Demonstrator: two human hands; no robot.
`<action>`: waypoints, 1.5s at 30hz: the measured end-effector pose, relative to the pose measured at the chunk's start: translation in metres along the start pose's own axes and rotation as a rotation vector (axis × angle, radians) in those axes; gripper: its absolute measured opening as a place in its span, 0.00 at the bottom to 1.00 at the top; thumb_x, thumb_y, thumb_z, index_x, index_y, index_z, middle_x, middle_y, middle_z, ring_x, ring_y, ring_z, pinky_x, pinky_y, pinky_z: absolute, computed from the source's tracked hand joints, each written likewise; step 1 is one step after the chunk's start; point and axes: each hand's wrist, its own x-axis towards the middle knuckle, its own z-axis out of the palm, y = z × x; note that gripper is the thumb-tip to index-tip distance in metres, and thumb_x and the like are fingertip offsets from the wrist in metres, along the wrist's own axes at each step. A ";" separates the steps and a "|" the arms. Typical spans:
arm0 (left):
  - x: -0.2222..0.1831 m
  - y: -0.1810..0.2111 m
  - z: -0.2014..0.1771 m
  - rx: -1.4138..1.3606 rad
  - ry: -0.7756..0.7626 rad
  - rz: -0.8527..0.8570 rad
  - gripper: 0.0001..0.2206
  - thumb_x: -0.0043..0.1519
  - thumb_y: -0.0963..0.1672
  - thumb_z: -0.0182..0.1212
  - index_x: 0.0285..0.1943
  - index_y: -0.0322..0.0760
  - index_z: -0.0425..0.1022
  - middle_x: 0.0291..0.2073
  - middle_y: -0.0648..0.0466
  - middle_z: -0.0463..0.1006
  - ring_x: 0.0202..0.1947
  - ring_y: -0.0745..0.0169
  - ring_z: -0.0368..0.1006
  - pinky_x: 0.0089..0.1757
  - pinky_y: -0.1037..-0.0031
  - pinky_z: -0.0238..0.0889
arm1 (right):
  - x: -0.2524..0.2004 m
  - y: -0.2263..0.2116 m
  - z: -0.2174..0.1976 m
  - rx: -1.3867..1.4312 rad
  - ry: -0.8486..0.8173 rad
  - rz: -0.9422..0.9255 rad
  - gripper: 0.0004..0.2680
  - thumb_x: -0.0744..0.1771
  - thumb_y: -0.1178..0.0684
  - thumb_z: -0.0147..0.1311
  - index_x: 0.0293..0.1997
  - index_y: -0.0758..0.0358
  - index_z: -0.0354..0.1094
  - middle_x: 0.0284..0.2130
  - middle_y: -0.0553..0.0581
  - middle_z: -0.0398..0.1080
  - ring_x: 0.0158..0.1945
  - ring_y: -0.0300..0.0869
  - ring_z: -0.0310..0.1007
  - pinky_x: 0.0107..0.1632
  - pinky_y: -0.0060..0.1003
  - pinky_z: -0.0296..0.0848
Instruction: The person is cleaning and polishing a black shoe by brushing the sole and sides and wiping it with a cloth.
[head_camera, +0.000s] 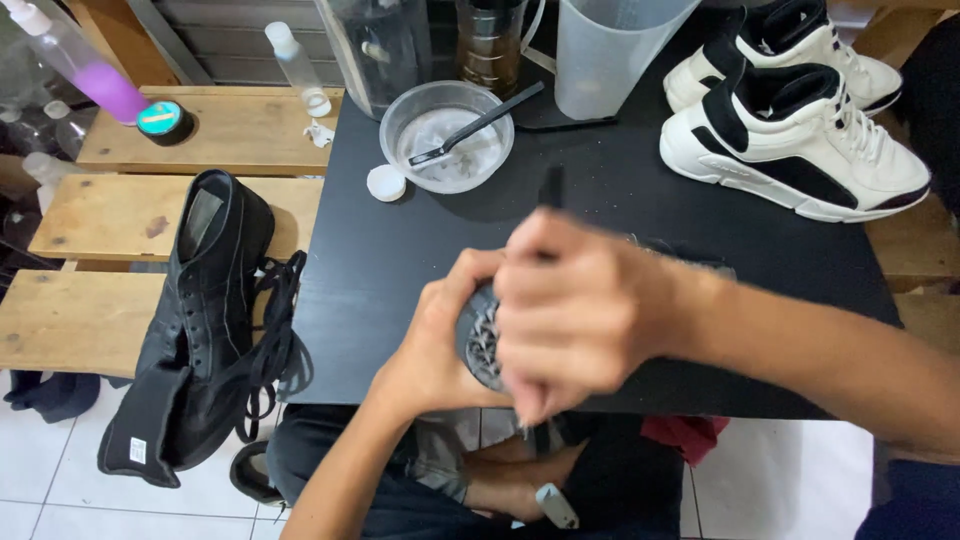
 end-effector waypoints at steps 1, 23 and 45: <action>0.001 0.002 -0.001 0.001 0.000 0.000 0.38 0.34 0.44 0.80 0.56 0.33 0.66 0.44 0.50 0.79 0.37 0.57 0.78 0.42 0.67 0.72 | -0.005 0.015 -0.008 0.000 0.001 0.000 0.07 0.65 0.56 0.56 0.26 0.56 0.63 0.26 0.49 0.64 0.30 0.42 0.60 0.44 0.42 0.67; -0.016 0.001 0.007 -0.008 0.044 -0.047 0.38 0.36 0.44 0.79 0.59 0.34 0.67 0.46 0.49 0.82 0.43 0.57 0.82 0.46 0.69 0.75 | 0.012 0.009 -0.003 -0.103 0.052 0.033 0.08 0.62 0.58 0.58 0.24 0.57 0.60 0.24 0.50 0.61 0.32 0.44 0.59 0.45 0.44 0.63; -0.005 0.013 0.005 0.012 0.082 -0.094 0.40 0.34 0.46 0.83 0.56 0.32 0.67 0.42 0.49 0.82 0.42 0.56 0.83 0.46 0.69 0.77 | 0.015 0.041 -0.021 -0.226 0.022 0.012 0.09 0.62 0.59 0.61 0.23 0.59 0.61 0.23 0.50 0.60 0.31 0.45 0.55 0.46 0.45 0.63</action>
